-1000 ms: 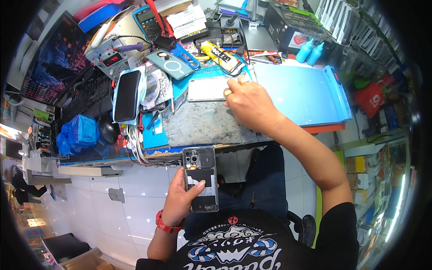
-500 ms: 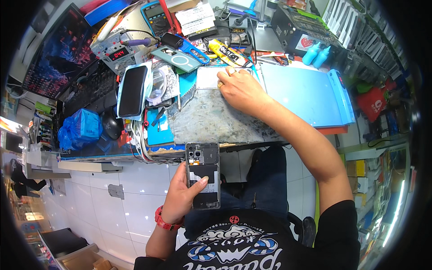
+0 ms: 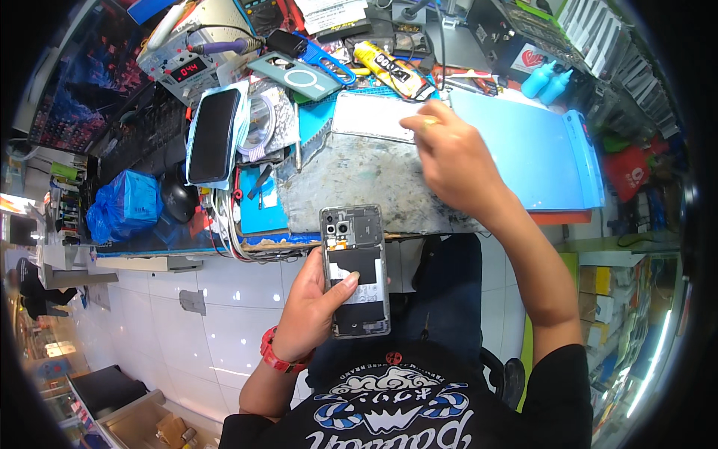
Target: The person uses a thin prying tool to separate the back panel from the frame of a mobile phone, gradually working the tool around the edges until the back cover is detached.
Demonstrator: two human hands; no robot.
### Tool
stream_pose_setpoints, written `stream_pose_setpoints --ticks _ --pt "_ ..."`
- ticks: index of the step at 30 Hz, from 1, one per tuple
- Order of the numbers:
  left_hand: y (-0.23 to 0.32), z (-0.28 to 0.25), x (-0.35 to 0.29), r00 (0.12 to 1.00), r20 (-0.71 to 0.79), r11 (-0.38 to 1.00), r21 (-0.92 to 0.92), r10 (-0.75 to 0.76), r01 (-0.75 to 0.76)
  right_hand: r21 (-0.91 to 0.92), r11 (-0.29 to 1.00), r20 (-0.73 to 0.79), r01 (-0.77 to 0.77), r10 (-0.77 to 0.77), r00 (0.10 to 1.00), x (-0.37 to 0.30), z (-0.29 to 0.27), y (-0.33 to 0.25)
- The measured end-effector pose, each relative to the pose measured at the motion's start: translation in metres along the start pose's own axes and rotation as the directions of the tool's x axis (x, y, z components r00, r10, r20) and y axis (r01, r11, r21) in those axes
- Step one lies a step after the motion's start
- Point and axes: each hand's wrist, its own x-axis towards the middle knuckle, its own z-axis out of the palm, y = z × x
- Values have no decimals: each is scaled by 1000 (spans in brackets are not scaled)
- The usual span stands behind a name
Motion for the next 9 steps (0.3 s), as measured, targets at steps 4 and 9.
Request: stream_pose_setpoints --ticks 4,9 --pt "-3 1 6 999 35 998 -65 17 -15 284 930 37 -231 230 972 -43 -24 -36" --pt "-9 0 8 994 106 981 -188 -32 52 371 849 254 -375 296 921 -101 -17 -63"
